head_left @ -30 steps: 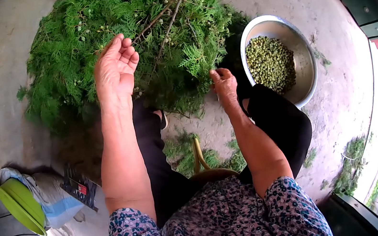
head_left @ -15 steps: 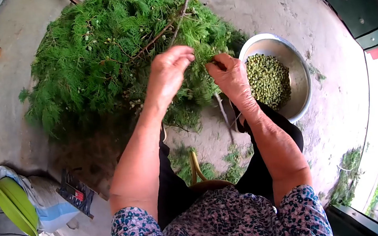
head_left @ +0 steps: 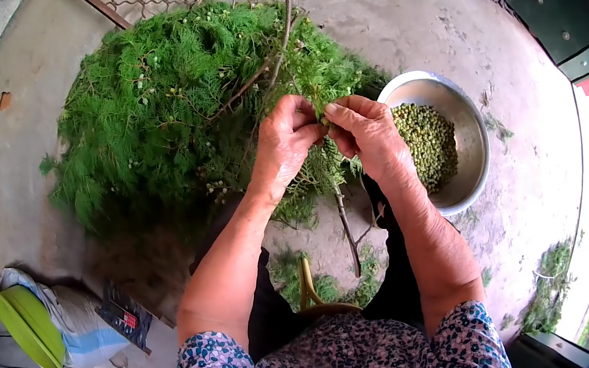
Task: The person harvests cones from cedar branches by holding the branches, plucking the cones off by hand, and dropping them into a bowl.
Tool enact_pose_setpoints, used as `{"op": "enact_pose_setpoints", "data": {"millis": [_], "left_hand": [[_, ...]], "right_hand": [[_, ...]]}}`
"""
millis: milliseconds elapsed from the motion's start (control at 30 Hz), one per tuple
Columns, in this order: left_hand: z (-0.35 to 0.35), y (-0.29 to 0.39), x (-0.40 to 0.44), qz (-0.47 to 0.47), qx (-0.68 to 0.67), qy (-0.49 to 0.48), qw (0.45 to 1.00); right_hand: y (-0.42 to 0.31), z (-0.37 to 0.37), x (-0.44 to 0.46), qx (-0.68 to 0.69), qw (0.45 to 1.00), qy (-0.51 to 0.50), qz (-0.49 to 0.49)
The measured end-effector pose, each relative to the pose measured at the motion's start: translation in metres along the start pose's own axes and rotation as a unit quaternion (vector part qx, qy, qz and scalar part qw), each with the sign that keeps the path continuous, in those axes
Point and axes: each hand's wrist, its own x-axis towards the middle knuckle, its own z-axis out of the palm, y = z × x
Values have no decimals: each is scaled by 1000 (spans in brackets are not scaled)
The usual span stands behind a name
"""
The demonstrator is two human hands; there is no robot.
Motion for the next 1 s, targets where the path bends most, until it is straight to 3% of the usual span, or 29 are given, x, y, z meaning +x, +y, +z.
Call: {"op": "enact_pose_setpoints", "data": {"millis": [100,433,500,533,700,767,1000], "left_hand": [[3,5,1,5,31,8,999],[-4,12,2,-14,-8,20,1000],[-1,17,1,-11,-22,27,999],[-2,21,0,-27,-15,22,999],[-1,19,-2,-18,31,15,999],[0,24,-4,-13,32,9,999],[-5,18,0,-48,-95,-15,994]], "right_hand": [[6,-7,7,64,998,9,-12],[3,-4,5,29,994,47,-94],[10,-2,6,15,977,19,-211],[9,0,5,-5,977,27,-213],[5,1,8,-70,981,56,-172],[5,-3,10,61,993,3,-97],[7,-7,10,177,983,-39,-18]]}}
